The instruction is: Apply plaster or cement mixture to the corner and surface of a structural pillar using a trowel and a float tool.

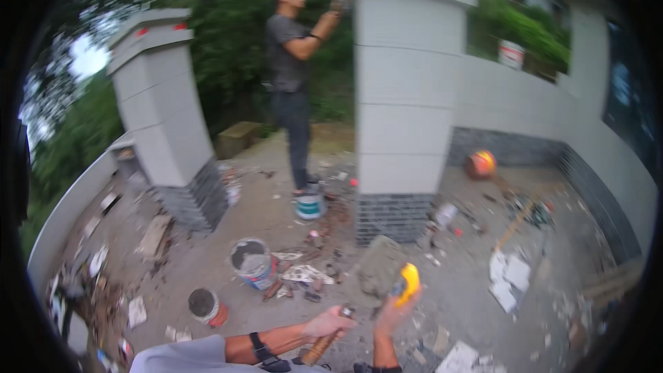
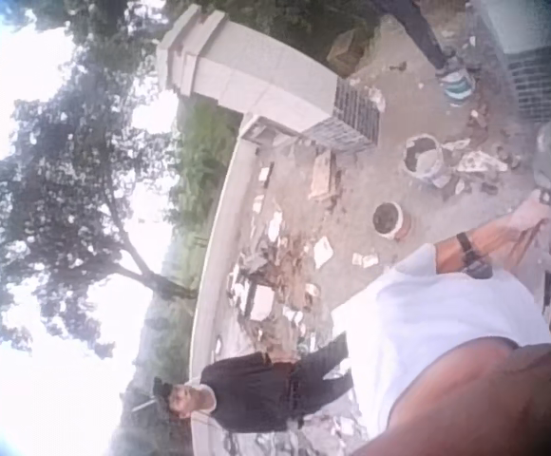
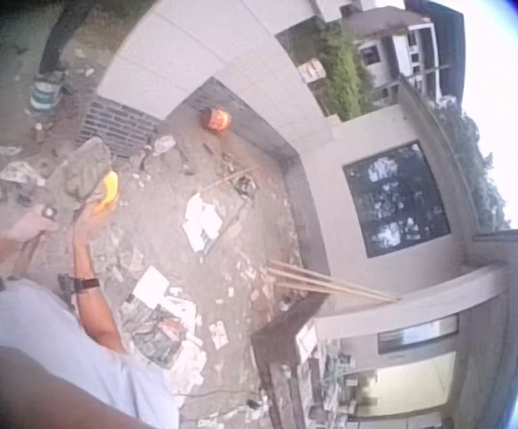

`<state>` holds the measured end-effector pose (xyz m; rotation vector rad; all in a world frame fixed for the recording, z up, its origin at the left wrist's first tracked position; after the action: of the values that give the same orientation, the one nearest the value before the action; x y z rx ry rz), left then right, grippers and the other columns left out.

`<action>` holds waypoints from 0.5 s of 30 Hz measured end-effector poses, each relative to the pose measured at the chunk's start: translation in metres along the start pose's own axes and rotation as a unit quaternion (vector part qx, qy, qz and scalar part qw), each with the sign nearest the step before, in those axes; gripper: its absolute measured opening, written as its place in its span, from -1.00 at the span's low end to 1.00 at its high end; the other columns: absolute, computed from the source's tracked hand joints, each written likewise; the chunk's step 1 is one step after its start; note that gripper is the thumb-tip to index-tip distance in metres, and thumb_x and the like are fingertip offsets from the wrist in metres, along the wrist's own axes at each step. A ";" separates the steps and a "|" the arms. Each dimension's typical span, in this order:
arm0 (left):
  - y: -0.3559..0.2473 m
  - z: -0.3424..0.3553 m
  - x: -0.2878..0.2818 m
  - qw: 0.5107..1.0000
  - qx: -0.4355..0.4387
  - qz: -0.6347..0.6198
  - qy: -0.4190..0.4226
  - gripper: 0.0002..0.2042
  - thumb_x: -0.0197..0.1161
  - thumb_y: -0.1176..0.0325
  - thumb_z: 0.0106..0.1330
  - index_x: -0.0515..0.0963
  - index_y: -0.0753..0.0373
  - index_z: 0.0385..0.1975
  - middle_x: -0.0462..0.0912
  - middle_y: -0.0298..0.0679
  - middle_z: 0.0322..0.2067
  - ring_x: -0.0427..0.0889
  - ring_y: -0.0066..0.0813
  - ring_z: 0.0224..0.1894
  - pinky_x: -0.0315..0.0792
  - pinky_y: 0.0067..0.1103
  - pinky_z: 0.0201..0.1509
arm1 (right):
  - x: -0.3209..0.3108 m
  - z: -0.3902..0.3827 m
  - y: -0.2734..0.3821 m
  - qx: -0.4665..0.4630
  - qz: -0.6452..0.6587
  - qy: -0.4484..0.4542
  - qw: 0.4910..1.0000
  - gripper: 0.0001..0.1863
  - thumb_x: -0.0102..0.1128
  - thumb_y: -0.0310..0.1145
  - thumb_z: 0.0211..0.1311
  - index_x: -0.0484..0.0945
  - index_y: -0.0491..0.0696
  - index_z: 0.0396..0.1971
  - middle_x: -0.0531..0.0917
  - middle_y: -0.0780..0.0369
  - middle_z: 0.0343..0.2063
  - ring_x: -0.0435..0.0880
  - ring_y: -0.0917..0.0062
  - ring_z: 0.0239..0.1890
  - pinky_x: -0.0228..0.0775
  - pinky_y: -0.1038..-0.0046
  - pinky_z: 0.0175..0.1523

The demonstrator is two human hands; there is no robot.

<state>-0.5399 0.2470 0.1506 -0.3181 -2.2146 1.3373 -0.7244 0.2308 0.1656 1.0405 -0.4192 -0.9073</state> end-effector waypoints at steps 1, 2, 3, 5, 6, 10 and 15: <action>0.004 -0.001 0.001 1.000 -0.021 -0.010 -0.003 -0.86 0.23 0.42 0.29 0.38 0.17 -0.30 0.38 -0.45 -0.60 0.37 -0.70 -0.67 0.30 -0.68 -0.65 | 0.001 -0.003 -0.001 -0.003 0.015 0.006 1.000 -0.31 0.02 -0.58 0.14 0.14 -0.24 0.34 0.31 -0.07 0.28 0.27 0.12 0.35 0.04 0.23 0.42; -0.002 -0.001 -0.006 0.999 0.007 -0.017 -0.029 -0.86 0.23 0.42 0.29 0.38 0.17 -0.30 0.38 -0.45 -0.60 0.37 -0.70 -0.67 0.30 -0.68 -0.65 | 0.001 -0.007 -0.004 0.001 0.015 0.004 1.000 -0.31 0.03 -0.58 0.13 0.15 -0.24 0.33 0.31 -0.07 0.28 0.27 0.13 0.35 0.04 0.23 0.42; -0.004 0.000 -0.005 1.000 0.008 -0.019 -0.013 -0.86 0.23 0.41 0.29 0.38 0.17 -0.30 0.39 -0.45 -0.61 0.37 -0.71 -0.67 0.30 -0.68 -0.65 | 0.008 -0.012 -0.005 -0.005 0.026 0.030 0.999 -0.31 0.03 -0.58 0.13 0.15 -0.24 0.33 0.31 -0.07 0.28 0.27 0.13 0.35 0.04 0.23 0.42; -0.008 0.002 -0.006 1.000 0.011 -0.021 0.004 -0.85 0.23 0.40 0.29 0.37 0.17 -0.30 0.39 -0.45 -0.61 0.38 -0.72 -0.67 0.30 -0.68 -0.66 | 0.006 -0.021 -0.013 -0.003 0.042 0.024 0.999 -0.29 0.05 -0.57 0.09 0.16 -0.25 0.33 0.35 -0.09 0.24 0.31 0.10 0.32 0.08 0.22 0.41; -0.011 0.003 -0.008 1.000 0.019 -0.023 0.009 -0.85 0.23 0.39 0.30 0.37 0.17 -0.29 0.39 -0.45 -0.61 0.38 -0.72 -0.67 0.30 -0.68 -0.66 | 0.006 -0.026 -0.020 0.001 0.039 0.035 0.999 -0.29 0.05 -0.57 0.09 0.16 -0.25 0.33 0.35 -0.09 0.24 0.31 0.10 0.32 0.08 0.22 0.41; -0.023 0.001 -0.018 0.996 0.060 -0.061 0.001 -0.86 0.22 0.41 0.31 0.37 0.18 -0.28 0.39 -0.46 -0.62 0.37 -0.72 -0.68 0.29 -0.70 -0.64 | 0.002 -0.048 -0.047 -0.084 -0.083 0.137 0.983 -0.32 0.07 -0.51 0.07 0.23 -0.20 0.28 0.44 -0.06 0.14 0.42 0.08 0.20 0.23 0.21 0.29; -0.027 -0.013 -0.038 0.991 0.055 -0.125 -0.016 -0.84 0.25 0.42 0.30 0.37 0.18 -0.28 0.40 -0.43 -0.57 0.39 -0.70 -0.64 0.30 -0.68 -0.59 | -0.029 -0.058 -0.098 -0.089 -0.137 0.202 0.966 -0.28 0.11 -0.49 0.00 0.25 -0.18 0.28 0.48 -0.07 0.11 0.46 0.04 0.17 0.28 0.20 0.27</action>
<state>-0.4994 0.2264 0.1671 0.0214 -2.1137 1.3267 -0.7444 0.2667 0.0555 1.1003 0.1495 -0.9291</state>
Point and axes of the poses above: each hand's wrist, its own z-axis towards the middle knuckle, its own x-axis out of the palm, y = z × x, the point moved 9 cm from there along z, towards the middle knuckle
